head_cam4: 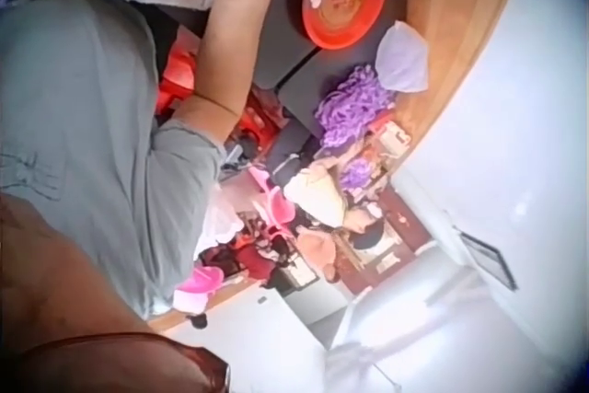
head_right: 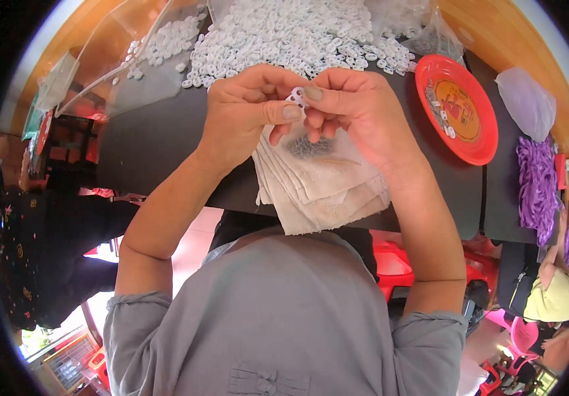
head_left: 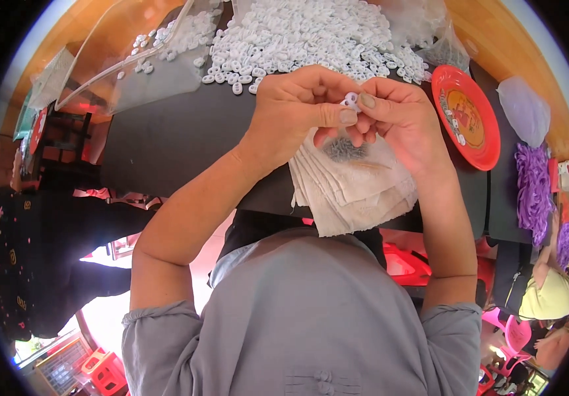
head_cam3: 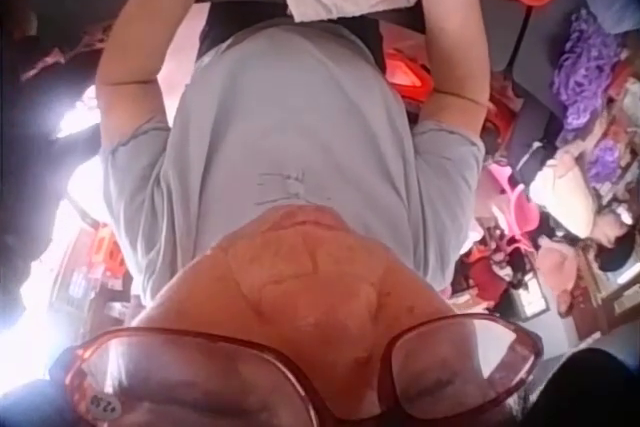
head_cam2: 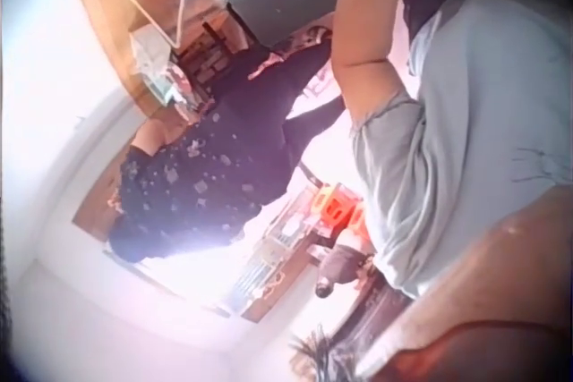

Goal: Inspecting and sorting small white plastic components at a workbench.

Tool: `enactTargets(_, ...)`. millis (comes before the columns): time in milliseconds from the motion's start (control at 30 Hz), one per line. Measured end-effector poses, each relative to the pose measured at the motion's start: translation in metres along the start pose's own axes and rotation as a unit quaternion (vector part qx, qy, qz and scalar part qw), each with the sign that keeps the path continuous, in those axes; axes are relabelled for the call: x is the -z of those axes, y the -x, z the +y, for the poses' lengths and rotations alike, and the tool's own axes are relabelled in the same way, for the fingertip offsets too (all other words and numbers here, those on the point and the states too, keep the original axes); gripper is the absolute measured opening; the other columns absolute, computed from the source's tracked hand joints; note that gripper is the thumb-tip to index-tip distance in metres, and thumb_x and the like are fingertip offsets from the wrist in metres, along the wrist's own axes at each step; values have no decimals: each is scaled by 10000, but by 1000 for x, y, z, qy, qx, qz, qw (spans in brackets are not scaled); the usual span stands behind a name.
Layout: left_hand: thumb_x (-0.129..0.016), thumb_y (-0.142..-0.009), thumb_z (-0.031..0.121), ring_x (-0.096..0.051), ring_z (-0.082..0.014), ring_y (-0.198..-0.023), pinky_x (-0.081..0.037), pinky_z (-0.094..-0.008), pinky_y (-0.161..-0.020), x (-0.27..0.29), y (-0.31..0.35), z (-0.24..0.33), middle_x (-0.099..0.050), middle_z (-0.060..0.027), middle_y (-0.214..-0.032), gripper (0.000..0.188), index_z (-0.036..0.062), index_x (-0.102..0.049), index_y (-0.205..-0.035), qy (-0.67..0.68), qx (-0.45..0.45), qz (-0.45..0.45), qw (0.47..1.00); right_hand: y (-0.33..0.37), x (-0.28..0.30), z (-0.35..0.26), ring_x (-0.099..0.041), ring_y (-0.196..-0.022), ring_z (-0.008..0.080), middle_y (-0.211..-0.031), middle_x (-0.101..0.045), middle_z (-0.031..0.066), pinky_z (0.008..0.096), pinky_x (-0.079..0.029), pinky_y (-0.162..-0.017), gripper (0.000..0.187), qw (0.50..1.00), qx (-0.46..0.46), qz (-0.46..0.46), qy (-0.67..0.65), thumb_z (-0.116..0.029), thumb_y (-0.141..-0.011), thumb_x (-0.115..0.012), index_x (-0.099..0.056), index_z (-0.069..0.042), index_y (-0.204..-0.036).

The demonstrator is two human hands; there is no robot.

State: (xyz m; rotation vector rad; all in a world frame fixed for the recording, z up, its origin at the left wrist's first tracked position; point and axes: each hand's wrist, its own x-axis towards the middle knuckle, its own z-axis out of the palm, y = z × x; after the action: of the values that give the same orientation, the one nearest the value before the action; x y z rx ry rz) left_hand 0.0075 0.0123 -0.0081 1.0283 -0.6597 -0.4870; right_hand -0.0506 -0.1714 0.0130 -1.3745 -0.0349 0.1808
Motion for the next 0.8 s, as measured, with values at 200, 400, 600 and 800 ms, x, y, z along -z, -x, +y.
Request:
enactTargets(200, -671, -817, -31, -565, -116, -617, -419, -219, -465, -2, 3, 2, -648, -116, -857, 241, -70, -619, -1049, -24, 10, 14, 1000, 0, 0, 4, -601, -574, 161, -675, -600, 42, 232, -397, -519, 209, 1000, 6, 4, -22, -201, -913, -615, -627, 8, -906)
enactTargets(400, -666, -824, -26, -563, -115, -612, -420, -216, -467, -1, 3, 2, -647, -106, -850, 244, -59, -616, -1061, -35, -1, 8, 999, 3, -4, 0, -611, -602, 164, -694, -606, 51, 231, -430, -543, 212, 999, 8, 0, -43, -202, -921, -608, -627, 9, -926)
enactTargets(600, -735, -766, -31, -570, -83, -649, -438, -194, -486, -2, 3, 3, -654, -90, -858, 310, -58, -618, -1051, -101, -33, 12, 994, 4, -5, -3, -610, -616, 144, -718, -612, 50, 228, -429, -543, 212, 999, 17, 7, -30, -192, -928, -598, -616, 18, -948)
enactTargets(800, -776, -724, -32, -565, -69, -665, -432, -177, -482, -2, 4, 5, -657, -88, -866, 346, -54, -623, -1034, -89, -34, 11, 995, 5, -4, -4, -594, -570, 139, -677, -596, 44, 222, -424, -525, 191, 999, 8, -12, -35, -172, -920, -610, -621, 19, -916)
